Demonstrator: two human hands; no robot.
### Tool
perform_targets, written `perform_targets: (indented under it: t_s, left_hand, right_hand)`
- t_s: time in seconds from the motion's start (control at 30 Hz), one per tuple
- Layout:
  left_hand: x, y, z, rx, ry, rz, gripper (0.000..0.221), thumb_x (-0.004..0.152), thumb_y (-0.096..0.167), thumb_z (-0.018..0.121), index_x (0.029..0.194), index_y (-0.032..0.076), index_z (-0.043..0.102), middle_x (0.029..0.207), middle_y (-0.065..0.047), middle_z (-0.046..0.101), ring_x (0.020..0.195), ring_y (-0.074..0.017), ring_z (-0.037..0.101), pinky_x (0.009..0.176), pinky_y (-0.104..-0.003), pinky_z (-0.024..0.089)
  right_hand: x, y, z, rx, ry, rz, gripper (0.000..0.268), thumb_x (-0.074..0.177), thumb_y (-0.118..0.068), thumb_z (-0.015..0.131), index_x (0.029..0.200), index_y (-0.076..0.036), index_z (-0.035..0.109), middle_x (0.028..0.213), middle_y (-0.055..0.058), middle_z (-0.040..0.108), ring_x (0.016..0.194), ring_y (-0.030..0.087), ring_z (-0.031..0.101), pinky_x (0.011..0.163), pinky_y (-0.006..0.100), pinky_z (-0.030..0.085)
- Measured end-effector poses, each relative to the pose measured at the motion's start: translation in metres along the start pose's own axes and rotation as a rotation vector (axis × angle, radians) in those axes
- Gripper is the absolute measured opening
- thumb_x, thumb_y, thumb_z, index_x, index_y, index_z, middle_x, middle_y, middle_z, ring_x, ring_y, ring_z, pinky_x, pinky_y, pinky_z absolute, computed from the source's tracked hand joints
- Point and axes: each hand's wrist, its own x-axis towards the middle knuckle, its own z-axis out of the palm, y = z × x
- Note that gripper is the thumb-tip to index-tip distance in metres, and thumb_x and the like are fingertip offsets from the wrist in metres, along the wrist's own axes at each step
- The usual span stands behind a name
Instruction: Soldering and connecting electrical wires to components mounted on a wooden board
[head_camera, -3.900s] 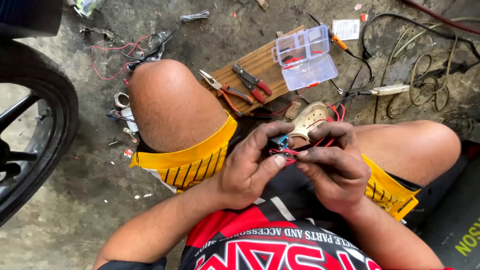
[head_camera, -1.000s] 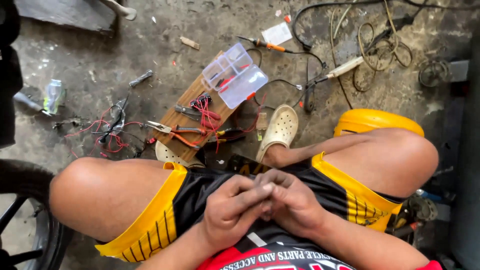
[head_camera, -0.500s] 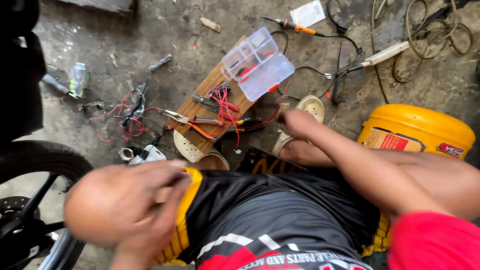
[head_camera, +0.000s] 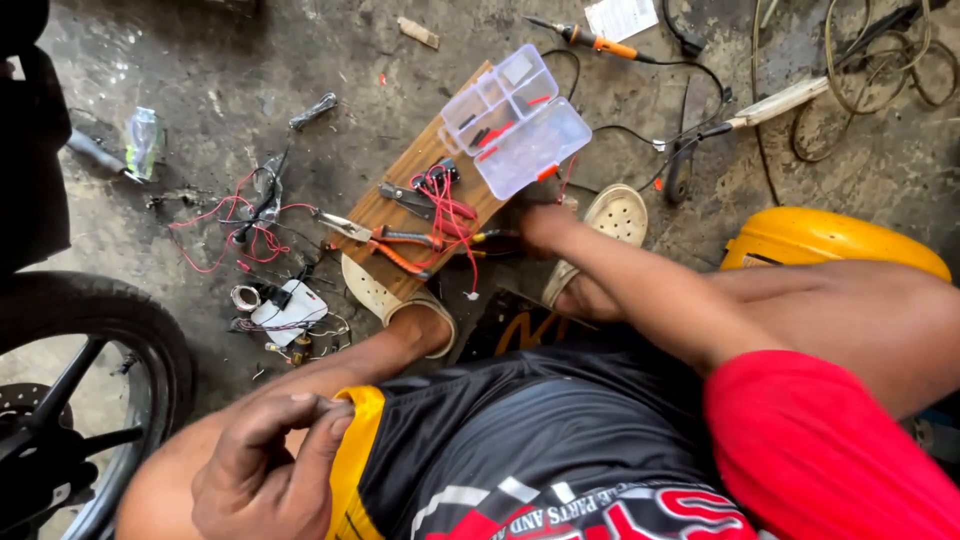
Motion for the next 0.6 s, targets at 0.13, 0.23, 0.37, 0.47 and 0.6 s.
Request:
perform_targets:
  t_s: [0.13, 0.23, 0.37, 0.47, 0.6]
  left_hand:
    - [0.022, -0.004, -0.020, 0.060, -0.092, -0.100, 0.030, 0.083, -0.004, 0.086, 0.107, -0.005, 0.070, 0.093, -0.016, 0.078, 0.085, -0.0178, 0.079, 0.090, -0.026, 0.064]
    - [0.050, -0.005, -0.025, 0.203, -0.327, 0.137, 0.019, 0.087, 0.007, 0.087, 0.103, 0.003, 0.077, 0.098, -0.005, 0.080, 0.089, -0.0122, 0.077, 0.092, -0.026, 0.061]
    - [0.057, 0.004, 0.005, 0.013, -0.687, 0.109, 0.042, 0.096, 0.017, 0.076, 0.137, 0.012, 0.068, 0.098, 0.000, 0.084, 0.084, -0.0076, 0.079, 0.082, -0.024, 0.063]
    - [0.038, 0.003, 0.038, -0.137, -0.852, 0.042, 0.034, 0.099, 0.015, 0.070, 0.133, 0.014, 0.073, 0.088, 0.001, 0.079, 0.076, -0.0106, 0.073, 0.077, -0.027, 0.058]
    - [0.007, -0.007, 0.077, -0.124, -0.857, -0.142, 0.024, 0.098, 0.015, 0.065, 0.113, 0.012, 0.083, 0.092, -0.001, 0.081, 0.076, -0.0126, 0.076, 0.074, -0.027, 0.059]
  right_hand:
    - [-0.133, -0.011, -0.056, 0.043, -0.075, -0.129, 0.036, 0.083, -0.025, 0.070, 0.118, -0.015, 0.068, 0.109, 0.013, 0.078, 0.097, 0.039, 0.076, 0.076, 0.050, 0.062]
    - [-0.242, -0.024, -0.092, 0.066, 0.085, -0.219, 0.066, 0.107, -0.062, 0.049, 0.075, -0.009, 0.071, 0.074, 0.022, 0.071, 0.072, 0.051, 0.069, 0.064, 0.058, 0.056]
    - [-0.315, -0.047, -0.082, 0.503, 0.441, -0.275, 0.023, 0.100, -0.034, 0.070, 0.089, -0.014, 0.068, 0.081, 0.006, 0.072, 0.072, 0.031, 0.068, 0.067, 0.047, 0.050]
    - [-0.338, -0.084, -0.073, 0.810, 0.724, -0.215, 0.014, 0.099, -0.025, 0.072, 0.097, -0.011, 0.077, 0.085, 0.003, 0.078, 0.074, 0.017, 0.073, 0.072, 0.033, 0.056]
    - [-0.337, -0.116, -0.064, 1.055, 0.894, -0.205, 0.013, 0.096, -0.018, 0.075, 0.093, -0.006, 0.077, 0.090, 0.006, 0.081, 0.080, 0.017, 0.077, 0.077, 0.029, 0.060]
